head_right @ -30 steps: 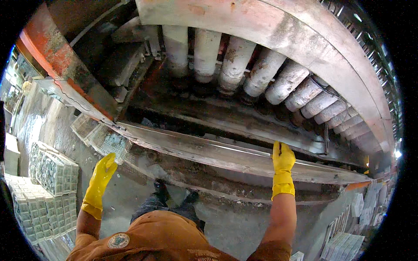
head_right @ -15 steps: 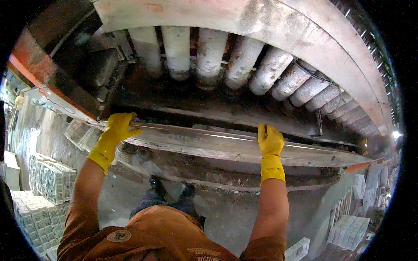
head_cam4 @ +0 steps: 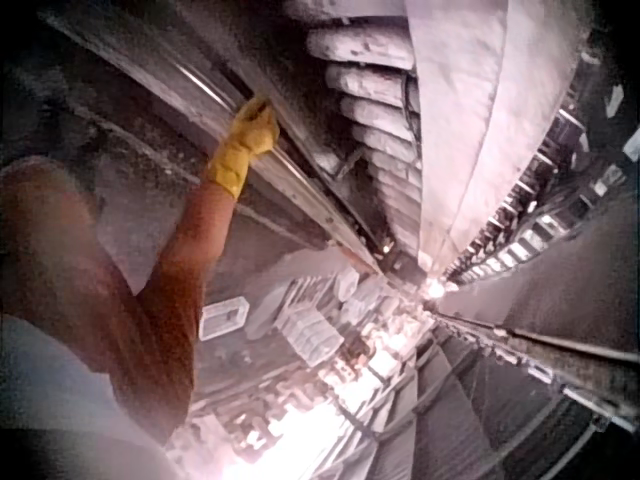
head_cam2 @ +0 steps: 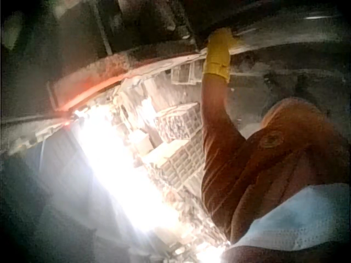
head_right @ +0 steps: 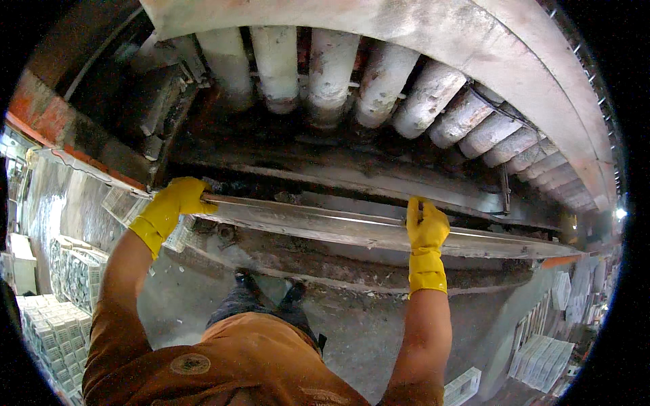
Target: The person operates a conveyor belt system in a factory, placing white rectangular blocks onto the moving belt and adjusting the belt's position. The person wears yellow gloves and uses a metal bar to manipulate the blocks and the belt.
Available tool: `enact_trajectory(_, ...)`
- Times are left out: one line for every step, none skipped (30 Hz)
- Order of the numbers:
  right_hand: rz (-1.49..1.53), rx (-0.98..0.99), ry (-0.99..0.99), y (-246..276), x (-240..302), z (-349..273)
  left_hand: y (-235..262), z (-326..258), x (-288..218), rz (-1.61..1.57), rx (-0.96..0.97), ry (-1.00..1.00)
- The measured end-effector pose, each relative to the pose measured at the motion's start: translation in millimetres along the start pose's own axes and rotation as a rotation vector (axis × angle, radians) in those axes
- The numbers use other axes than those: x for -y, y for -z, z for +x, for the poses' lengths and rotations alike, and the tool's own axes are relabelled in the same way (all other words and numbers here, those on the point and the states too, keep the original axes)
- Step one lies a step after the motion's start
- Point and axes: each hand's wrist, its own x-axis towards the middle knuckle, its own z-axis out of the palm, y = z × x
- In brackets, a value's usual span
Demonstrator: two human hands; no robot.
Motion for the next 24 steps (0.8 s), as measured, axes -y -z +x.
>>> enact_trajectory(0.031, 0.019, -0.008, 3.2, 0.1, -2.9, -1.1, -1.6, -0.5, -0.009, 0.020, -0.013)
enact_trajectory(0.061, 0.042, -0.019, 6.5, -0.3, -5.9, -1.7, -2.2, -0.8, -0.050, 0.010, -0.040)
enact_trajectory(0.046, 0.181, -0.056, 14.1, -2.4, -10.2, -3.2, -5.5, -1.0, -0.084, 0.017, -0.061)
enact_trajectory(0.047, 0.175, -0.029, 16.4, -2.6, -14.6, -4.0, -7.7, -1.4, -0.107, 0.015, -0.087)
enact_trajectory(0.047, 0.168, -0.001, 19.9, -3.3, -19.9, -6.3, -12.6, -2.7, -0.134, 0.027, -0.099)
enact_trajectory(0.054, 0.160, 0.021, 21.0, -5.2, -22.9, -7.2, -15.4, -4.1, -0.148, 0.029, -0.113)
enact_trajectory(0.012, 0.146, 0.037, 21.1, -5.9, -27.0, -7.8, -18.8, -4.8, -0.151, 0.035, -0.123)
enact_trajectory(-0.023, 0.132, 0.045, 20.0, -7.2, -31.2, -8.2, -21.7, -6.3, -0.192, 0.004, -0.165)
enact_trajectory(-0.058, 0.118, 0.055, 20.9, -7.0, -36.0, -8.5, -26.2, -6.1, -0.224, -0.021, -0.201)
enact_trajectory(-0.065, 0.119, 0.053, 21.5, -8.8, -39.8, -8.3, -27.3, -6.4, -0.231, -0.027, -0.219)
enact_trajectory(-0.070, 0.119, 0.053, 22.2, -10.1, -43.2, -7.9, -26.9, -5.8, -0.332, 0.000, -0.258)
enact_trajectory(-0.082, 0.122, 0.053, 24.1, -10.6, -47.5, -9.7, -23.9, -6.4, -0.462, -0.048, -0.280)
enact_trajectory(-0.073, 0.146, 0.042, 26.2, -12.0, -50.2, -12.3, -18.9, -7.4, -0.584, -0.115, -0.308)
enact_trajectory(-0.090, 0.153, 0.049, 28.3, -12.7, -53.2, -16.5, -11.7, -7.5, -0.673, -0.198, -0.334)
enact_trajectory(-0.104, 0.150, 0.064, 29.7, -12.7, -55.8, -21.4, -0.5, -7.7, -0.658, -0.259, -0.379)
enact_trajectory(-0.119, 0.144, 0.077, 30.6, -11.2, -57.7, -25.3, 12.2, -4.5, -0.598, -0.252, -0.387)
enact_trajectory(-0.123, 0.169, 0.057, 33.5, -10.9, -61.1, -33.0, 25.5, -2.7, -0.506, -0.258, -0.399)
enact_trajectory(-0.125, 0.177, 0.053, 35.6, -10.2, -63.6, -42.2, 39.7, -1.1, -0.372, -0.256, -0.390)
enact_trajectory(-0.124, 0.171, 0.057, 36.9, -9.2, -65.4, -45.9, 61.3, 5.5, -0.242, -0.226, -0.394)
enact_trajectory(-0.122, 0.166, 0.063, 38.4, -8.4, -67.1, -49.8, 79.5, 14.1, -0.242, -0.274, -0.387)
enact_trajectory(-0.127, 0.177, 0.045, 40.4, -8.0, -69.4, -54.3, 96.8, 21.7, -0.178, -0.291, -0.332)
enact_trajectory(-0.136, 0.197, 0.024, 41.7, -8.1, -71.0, -57.0, 115.7, 29.3, -0.111, -0.333, -0.293)
enact_trajectory(-0.147, 0.218, 0.004, 44.5, -7.2, -73.7, -58.0, 134.3, 37.2, -0.119, -0.227, -0.191)
enact_trajectory(-0.156, 0.232, -0.014, 46.2, -6.6, -76.5, -62.4, 146.8, 42.7, -0.054, -0.213, -0.170)
